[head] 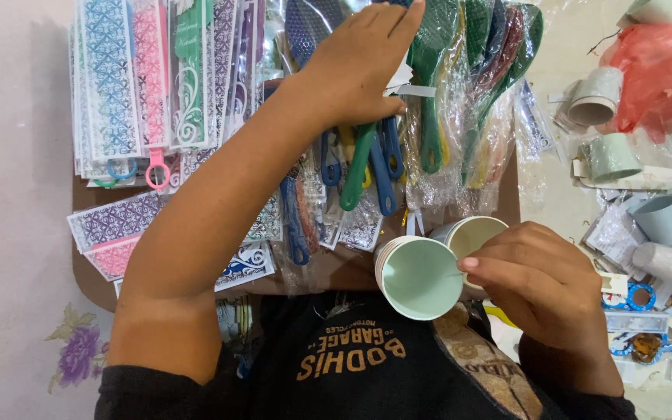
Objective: Sorting and stacking paper cups and plastic spoons for packaging in a gift shop setting.
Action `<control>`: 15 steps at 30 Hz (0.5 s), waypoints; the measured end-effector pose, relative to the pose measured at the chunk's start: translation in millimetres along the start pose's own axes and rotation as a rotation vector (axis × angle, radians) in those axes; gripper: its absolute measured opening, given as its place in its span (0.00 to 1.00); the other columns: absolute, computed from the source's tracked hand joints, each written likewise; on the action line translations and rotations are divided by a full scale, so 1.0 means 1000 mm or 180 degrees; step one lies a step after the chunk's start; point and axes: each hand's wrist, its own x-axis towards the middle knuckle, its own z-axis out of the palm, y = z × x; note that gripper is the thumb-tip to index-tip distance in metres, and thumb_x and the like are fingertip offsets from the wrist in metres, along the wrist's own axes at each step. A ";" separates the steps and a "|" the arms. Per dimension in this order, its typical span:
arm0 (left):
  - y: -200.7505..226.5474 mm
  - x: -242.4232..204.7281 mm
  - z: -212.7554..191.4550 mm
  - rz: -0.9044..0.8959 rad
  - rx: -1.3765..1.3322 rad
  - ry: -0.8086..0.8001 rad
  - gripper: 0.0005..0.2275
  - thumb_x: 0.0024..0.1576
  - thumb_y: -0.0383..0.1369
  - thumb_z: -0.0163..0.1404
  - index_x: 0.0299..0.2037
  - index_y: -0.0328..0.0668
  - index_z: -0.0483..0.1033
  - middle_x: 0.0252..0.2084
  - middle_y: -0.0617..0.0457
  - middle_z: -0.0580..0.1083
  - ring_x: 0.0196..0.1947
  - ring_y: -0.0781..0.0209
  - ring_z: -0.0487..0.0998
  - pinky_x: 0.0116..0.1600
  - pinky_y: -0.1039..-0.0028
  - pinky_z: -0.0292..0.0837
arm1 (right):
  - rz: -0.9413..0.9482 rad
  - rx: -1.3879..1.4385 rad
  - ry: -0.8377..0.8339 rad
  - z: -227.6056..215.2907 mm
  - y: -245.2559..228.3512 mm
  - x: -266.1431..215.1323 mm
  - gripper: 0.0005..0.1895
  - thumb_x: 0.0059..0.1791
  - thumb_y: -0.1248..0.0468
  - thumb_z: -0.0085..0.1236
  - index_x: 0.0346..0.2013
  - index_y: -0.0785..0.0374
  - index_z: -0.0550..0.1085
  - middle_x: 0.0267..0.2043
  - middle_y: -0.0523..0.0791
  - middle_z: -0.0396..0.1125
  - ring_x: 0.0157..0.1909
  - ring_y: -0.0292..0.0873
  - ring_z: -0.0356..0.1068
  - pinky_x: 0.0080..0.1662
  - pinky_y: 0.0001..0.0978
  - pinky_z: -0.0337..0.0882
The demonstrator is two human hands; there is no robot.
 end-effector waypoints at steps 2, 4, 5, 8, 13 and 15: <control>0.003 -0.001 -0.011 -0.0102 -0.0025 0.0043 0.52 0.45 0.51 0.73 0.73 0.36 0.50 0.66 0.43 0.68 0.65 0.45 0.68 0.67 0.61 0.62 | -0.0004 0.0037 0.0022 0.000 0.000 -0.002 0.11 0.39 0.73 0.65 0.35 0.61 0.78 0.30 0.43 0.75 0.33 0.40 0.73 0.41 0.33 0.71; 0.012 -0.003 -0.035 -0.0200 -0.0042 0.0091 0.53 0.45 0.53 0.75 0.74 0.41 0.51 0.70 0.43 0.66 0.67 0.43 0.67 0.66 0.58 0.61 | -0.0015 0.0072 0.0052 0.000 0.001 -0.004 0.11 0.39 0.73 0.65 0.35 0.61 0.77 0.31 0.43 0.75 0.33 0.40 0.73 0.42 0.34 0.71; 0.020 -0.005 -0.054 -0.0267 -0.0034 0.0203 0.49 0.50 0.52 0.74 0.73 0.40 0.54 0.70 0.42 0.66 0.67 0.43 0.66 0.68 0.56 0.58 | -0.0028 0.0082 0.0061 0.000 0.001 -0.005 0.12 0.39 0.73 0.65 0.35 0.61 0.77 0.31 0.43 0.75 0.33 0.40 0.73 0.42 0.33 0.72; 0.057 -0.029 -0.130 -0.0038 -0.0541 0.0516 0.32 0.58 0.47 0.68 0.63 0.37 0.65 0.57 0.43 0.72 0.53 0.47 0.71 0.58 0.58 0.64 | -0.0083 0.0164 0.0047 0.002 0.005 -0.005 0.11 0.39 0.72 0.66 0.35 0.62 0.77 0.30 0.43 0.75 0.32 0.40 0.74 0.42 0.33 0.72; 0.193 -0.076 -0.242 -0.2069 -0.0957 0.0903 0.13 0.45 0.43 0.59 0.29 0.42 0.80 0.31 0.51 0.76 0.26 0.59 0.72 0.36 0.72 0.69 | -0.0283 0.0234 -0.0074 0.011 0.009 -0.004 0.05 0.41 0.68 0.63 0.31 0.59 0.78 0.28 0.40 0.75 0.31 0.38 0.73 0.39 0.33 0.71; 0.234 -0.073 -0.267 -0.1935 -0.0981 0.0883 0.13 0.46 0.43 0.59 0.29 0.41 0.80 0.31 0.50 0.76 0.25 0.59 0.71 0.35 0.72 0.69 | -0.0861 0.0397 -0.0413 0.015 0.009 0.002 0.07 0.45 0.66 0.58 0.37 0.61 0.78 0.33 0.42 0.76 0.35 0.41 0.74 0.41 0.36 0.71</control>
